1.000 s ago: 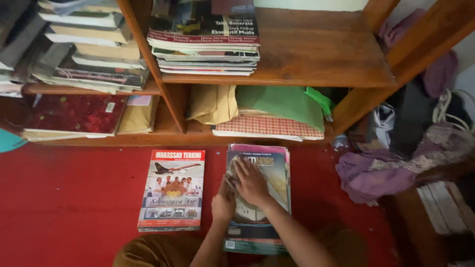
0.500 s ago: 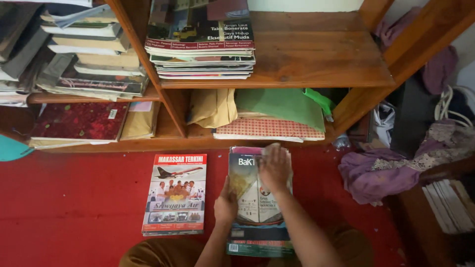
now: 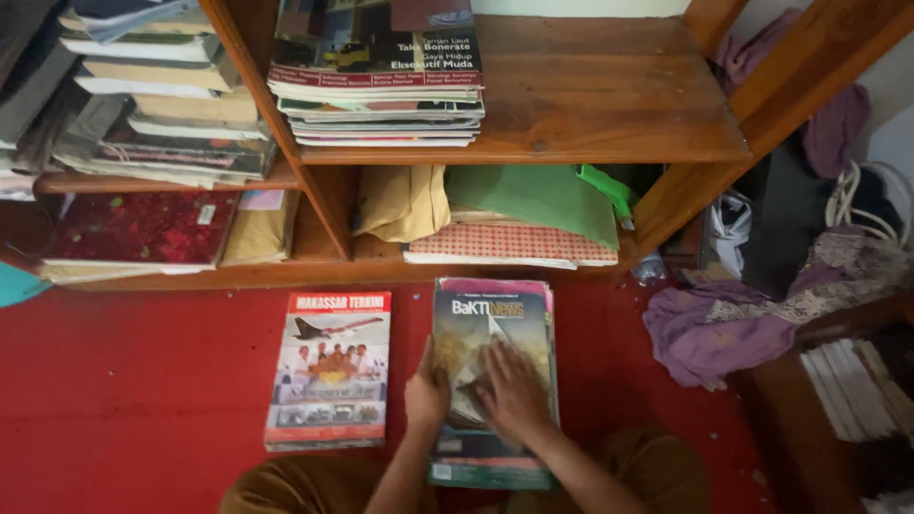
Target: Cleaning and organizing a stack of magazines on a library shelf using a cloth.
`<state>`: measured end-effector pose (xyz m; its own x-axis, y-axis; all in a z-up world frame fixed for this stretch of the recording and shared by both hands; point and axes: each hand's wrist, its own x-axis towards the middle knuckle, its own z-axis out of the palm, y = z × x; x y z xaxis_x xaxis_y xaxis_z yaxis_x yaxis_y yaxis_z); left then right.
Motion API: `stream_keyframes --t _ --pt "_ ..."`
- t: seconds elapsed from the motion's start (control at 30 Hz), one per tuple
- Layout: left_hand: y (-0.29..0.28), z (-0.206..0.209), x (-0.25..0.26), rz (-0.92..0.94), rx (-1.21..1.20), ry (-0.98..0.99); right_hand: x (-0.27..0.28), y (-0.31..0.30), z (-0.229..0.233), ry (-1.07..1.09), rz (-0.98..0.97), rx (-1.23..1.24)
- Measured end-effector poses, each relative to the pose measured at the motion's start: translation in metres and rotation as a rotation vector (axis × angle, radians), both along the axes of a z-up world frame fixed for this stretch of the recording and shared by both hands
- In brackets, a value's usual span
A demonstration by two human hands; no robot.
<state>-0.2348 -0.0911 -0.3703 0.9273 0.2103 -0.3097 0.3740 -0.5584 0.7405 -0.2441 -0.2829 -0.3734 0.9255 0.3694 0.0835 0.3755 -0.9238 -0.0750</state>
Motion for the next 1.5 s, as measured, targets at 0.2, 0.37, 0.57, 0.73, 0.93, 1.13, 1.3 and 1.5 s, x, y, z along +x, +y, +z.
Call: stream_keyframes --t 0.2,0.37,0.57,0.73,0.93,1.13,1.3,1.5 --pt "0.003 -0.030 -0.001 -0.013 0.067 -0.252 0.049 -0.026 0.011 -0.145 -0.139 0.126" --pt "-0.006 -0.017 -0.004 0.011 0.053 -0.083 0.091 0.001 0.037 0.020 -0.329 -0.013" --pt "-0.004 0.021 -0.008 0.069 -0.171 0.049 0.037 0.049 0.019 -0.086 -0.016 0.196" --pt "-0.003 0.011 -0.011 0.076 -0.180 -0.018 -0.065 0.026 0.067 0.148 0.158 0.314" --pt "-0.004 0.008 -0.010 0.065 -0.177 0.000 -0.040 -0.046 -0.002 -0.079 0.066 0.066" --pt "-0.005 0.005 -0.005 0.088 -0.151 0.068 0.061 -0.035 0.006 -0.312 -0.217 0.146" --pt "-0.005 0.010 -0.007 0.091 -0.171 0.097 0.073 0.029 0.004 -0.575 -0.227 0.232" --pt "-0.005 0.021 -0.011 0.124 -0.224 0.112 -0.015 0.066 0.027 -0.220 0.003 0.255"
